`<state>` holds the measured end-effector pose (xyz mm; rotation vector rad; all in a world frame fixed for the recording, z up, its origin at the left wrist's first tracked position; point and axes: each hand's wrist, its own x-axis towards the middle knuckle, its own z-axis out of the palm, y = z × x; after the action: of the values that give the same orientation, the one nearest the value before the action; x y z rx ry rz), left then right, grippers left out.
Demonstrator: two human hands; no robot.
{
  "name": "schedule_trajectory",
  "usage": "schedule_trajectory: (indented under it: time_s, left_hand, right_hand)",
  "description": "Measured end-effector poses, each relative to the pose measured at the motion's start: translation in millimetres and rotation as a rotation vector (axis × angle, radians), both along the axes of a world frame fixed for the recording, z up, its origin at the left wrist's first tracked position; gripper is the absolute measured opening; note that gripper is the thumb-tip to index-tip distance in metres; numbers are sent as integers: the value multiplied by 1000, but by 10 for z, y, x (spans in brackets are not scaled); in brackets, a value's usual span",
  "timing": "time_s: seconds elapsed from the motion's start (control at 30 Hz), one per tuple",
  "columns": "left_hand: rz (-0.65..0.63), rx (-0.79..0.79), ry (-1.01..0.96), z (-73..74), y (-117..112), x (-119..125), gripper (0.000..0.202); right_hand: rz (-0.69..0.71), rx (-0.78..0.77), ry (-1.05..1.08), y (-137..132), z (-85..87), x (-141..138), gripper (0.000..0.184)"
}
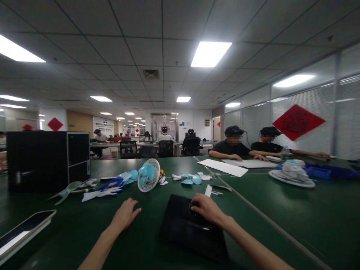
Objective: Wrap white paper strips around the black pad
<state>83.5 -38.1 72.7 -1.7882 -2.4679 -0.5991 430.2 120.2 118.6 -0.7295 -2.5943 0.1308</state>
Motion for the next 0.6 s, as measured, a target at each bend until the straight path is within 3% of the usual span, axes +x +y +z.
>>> schedule_trajectory:
  time_s: [0.13, 0.23, 0.43, 0.5, 0.6]
  left_hand:
    - [-160, 71, -136, 34, 26, 247, 64]
    - [-237, 41, -220, 41, 27, 429, 73]
    - [-318, -62, -256, 29, 18, 590, 87]
    - [-334, -88, -252, 53, -1, 614, 87]
    - [-342, -131, -262, 105, -31, 644, 90]
  right_hand:
    - [154, -7, -97, -205, -95, -453, 24]
    - [181, 0, -124, -262, -177, -664, 26]
    - [170, -9, -102, -212, -280, -694, 27]
    - [53, 25, -58, -107, -261, -583, 31]
    - [-243, 94, -14, 139, -226, -352, 35]
